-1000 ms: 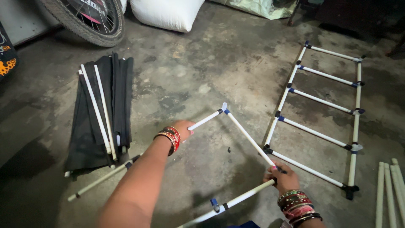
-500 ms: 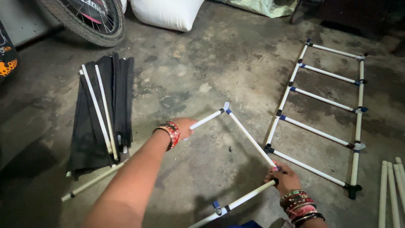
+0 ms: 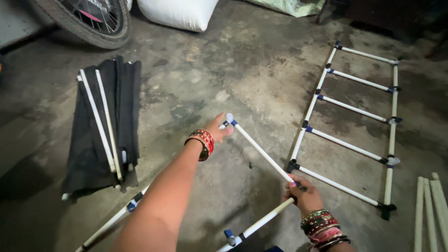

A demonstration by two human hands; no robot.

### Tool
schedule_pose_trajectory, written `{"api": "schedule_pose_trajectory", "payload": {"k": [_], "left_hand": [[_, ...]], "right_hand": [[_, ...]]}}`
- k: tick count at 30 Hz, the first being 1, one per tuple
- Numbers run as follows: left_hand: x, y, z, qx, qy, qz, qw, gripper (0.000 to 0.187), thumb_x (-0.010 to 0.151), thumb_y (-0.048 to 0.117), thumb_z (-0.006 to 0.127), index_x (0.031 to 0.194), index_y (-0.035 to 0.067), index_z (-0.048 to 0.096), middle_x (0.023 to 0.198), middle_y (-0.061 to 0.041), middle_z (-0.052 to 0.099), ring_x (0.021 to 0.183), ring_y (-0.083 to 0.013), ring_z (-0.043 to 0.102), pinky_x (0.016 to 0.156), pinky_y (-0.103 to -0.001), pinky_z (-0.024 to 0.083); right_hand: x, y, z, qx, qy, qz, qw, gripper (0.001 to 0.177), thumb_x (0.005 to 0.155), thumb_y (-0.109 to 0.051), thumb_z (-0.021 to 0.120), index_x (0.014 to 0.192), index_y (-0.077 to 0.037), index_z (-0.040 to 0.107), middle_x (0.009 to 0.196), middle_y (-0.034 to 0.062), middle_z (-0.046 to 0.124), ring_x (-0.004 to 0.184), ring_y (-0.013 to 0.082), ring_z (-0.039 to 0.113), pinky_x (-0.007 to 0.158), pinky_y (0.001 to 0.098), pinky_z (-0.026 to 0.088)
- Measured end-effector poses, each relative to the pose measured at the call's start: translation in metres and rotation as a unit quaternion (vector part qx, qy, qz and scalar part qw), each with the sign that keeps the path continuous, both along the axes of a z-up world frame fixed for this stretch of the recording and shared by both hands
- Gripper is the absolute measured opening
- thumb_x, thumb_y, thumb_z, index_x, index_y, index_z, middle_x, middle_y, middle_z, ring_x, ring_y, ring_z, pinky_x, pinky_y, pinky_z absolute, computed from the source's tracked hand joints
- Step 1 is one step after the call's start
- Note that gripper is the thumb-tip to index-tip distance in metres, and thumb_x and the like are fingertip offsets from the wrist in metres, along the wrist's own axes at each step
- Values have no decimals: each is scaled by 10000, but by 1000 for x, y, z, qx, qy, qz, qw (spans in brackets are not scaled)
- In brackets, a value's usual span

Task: The person assembles a white tubular frame by connecting rods with blue connectors on the floor. They pick up rods and connectors, align them, and press them together to form ladder-like sections.

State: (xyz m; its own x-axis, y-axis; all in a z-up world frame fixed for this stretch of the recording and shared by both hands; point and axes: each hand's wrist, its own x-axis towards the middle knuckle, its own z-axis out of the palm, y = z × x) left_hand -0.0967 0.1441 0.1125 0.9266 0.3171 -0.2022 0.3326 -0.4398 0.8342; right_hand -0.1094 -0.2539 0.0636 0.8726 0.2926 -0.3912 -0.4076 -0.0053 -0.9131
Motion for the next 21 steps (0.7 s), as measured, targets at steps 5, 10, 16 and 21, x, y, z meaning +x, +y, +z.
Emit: {"api": "schedule_pose_trajectory", "payload": {"k": [5, 10, 16, 21], "left_hand": [[20, -4, 7, 16, 26, 66, 997, 346, 987, 421, 650, 1175, 130, 664, 872, -124, 765, 645, -211, 640, 643, -389, 541], [18, -2, -8, 93, -34, 60, 993, 196, 948, 327, 659, 1051, 168, 711, 908, -111, 748, 785, -242, 692, 764, -387, 547], [23, 18, -44, 80, -24, 44, 996, 211, 932, 337, 682, 1035, 155, 706, 940, -105, 745, 880, -280, 703, 830, -404, 541], [36, 20, -31, 114, -38, -20, 993, 230, 972, 351, 673, 1027, 128, 686, 944, -136, 735, 888, -319, 685, 833, -416, 537]], "right_hand": [[-1, 9, 9, -16, -17, 19, 1000, 346, 951, -61, 600, 1283, 24, 643, 916, 152, 637, 676, 252, 671, 616, 388, 586], [-5, 16, 11, -29, -27, -8, 999, 317, 941, -34, 611, 1245, 43, 662, 886, 158, 653, 651, 236, 660, 584, 393, 592], [-11, 25, 11, -75, -90, -12, 993, 262, 934, -20, 619, 1178, 56, 678, 800, 142, 678, 606, 217, 653, 554, 374, 582], [-26, 30, 5, -73, -89, -28, 993, 246, 940, -19, 613, 1165, 55, 678, 789, 132, 687, 601, 214, 643, 539, 357, 572]]}}
